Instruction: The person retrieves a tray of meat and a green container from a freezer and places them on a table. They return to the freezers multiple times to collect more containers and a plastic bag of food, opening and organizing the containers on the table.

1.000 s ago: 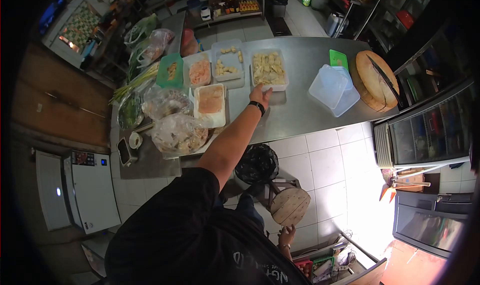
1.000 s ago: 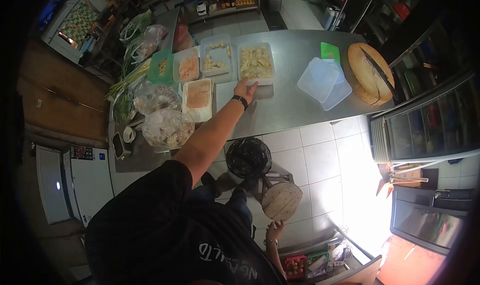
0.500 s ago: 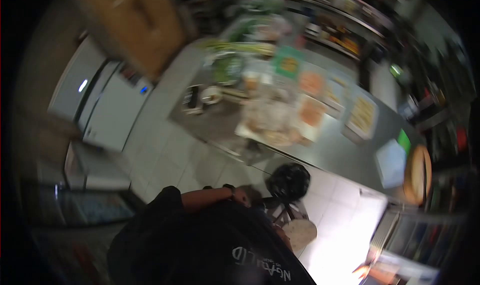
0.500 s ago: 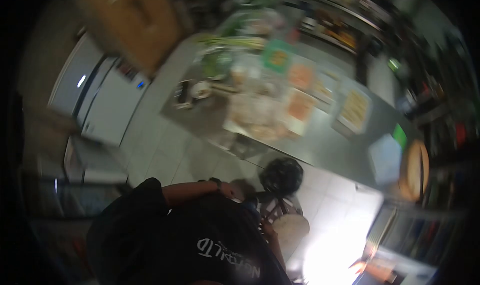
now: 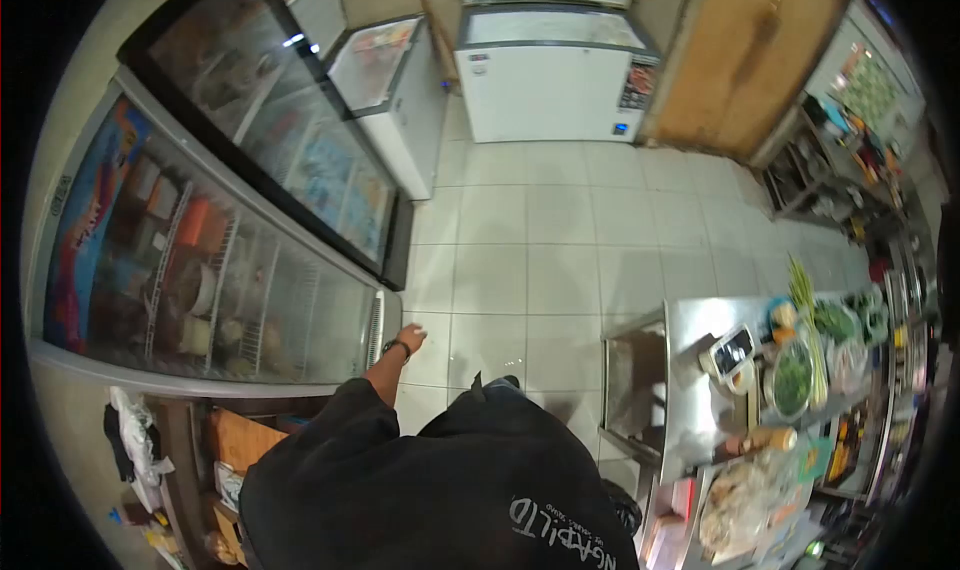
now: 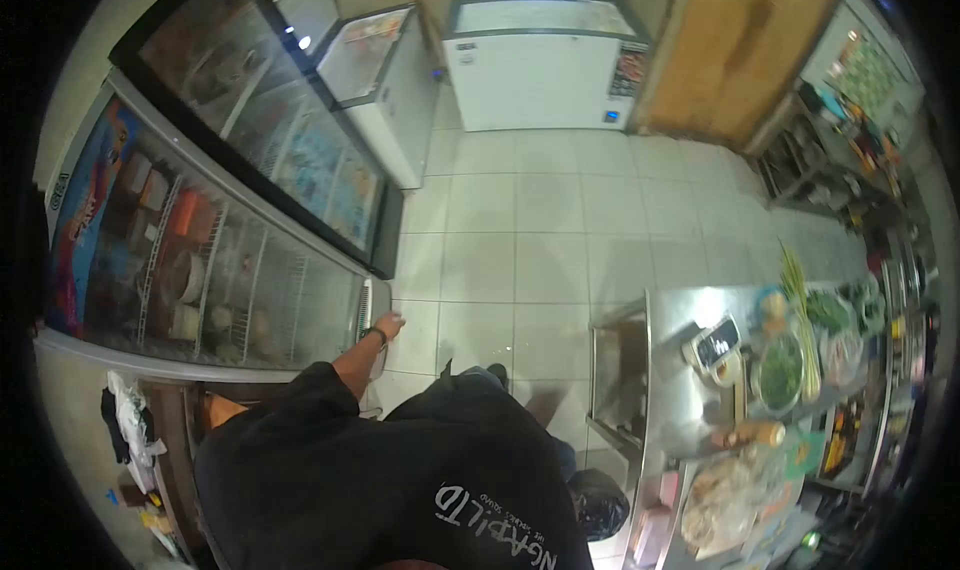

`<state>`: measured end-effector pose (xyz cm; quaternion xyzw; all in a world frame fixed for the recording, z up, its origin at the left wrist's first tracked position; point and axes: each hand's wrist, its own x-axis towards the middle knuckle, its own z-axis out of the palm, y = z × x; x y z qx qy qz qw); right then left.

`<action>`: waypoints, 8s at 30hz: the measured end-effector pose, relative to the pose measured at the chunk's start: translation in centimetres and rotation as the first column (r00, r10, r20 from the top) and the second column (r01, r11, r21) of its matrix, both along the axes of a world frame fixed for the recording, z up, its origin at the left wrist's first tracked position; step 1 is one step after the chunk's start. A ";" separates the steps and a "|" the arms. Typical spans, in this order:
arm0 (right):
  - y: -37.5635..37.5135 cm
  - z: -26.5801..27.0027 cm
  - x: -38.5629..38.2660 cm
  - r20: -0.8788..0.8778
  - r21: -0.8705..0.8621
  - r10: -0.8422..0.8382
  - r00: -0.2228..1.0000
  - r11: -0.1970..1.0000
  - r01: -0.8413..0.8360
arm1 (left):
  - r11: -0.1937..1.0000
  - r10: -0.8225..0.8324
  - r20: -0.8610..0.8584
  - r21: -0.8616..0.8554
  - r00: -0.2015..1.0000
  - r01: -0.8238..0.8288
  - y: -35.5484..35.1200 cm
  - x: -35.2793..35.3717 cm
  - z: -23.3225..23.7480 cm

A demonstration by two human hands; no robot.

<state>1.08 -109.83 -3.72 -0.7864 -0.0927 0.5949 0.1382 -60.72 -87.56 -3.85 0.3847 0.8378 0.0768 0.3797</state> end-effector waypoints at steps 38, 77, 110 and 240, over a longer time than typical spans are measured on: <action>102.7 -0.9 -28.1 -0.158 0.086 0.634 0.757 0.772 -0.629 | 0.939 0.199 0.604 0.107 0.772 -0.326 54.5 -7.9 -1.2; 188.2 -25.0 -72.7 0.398 0.320 0.821 0.409 0.294 -0.901 | 0.809 0.584 -0.417 0.239 0.696 -0.536 123.3 -29.4 2.8; 176.3 1.9 -29.9 0.027 0.822 -0.453 0.891 0.517 0.238 | 0.790 0.612 -0.434 0.297 0.661 -0.536 122.9 -29.4 1.1; 28.5 32.8 -22.9 -0.177 0.908 -0.965 -0.195 -0.236 0.347 | -0.308 0.495 0.803 -0.194 0.331 0.931 27.8 46.3 21.0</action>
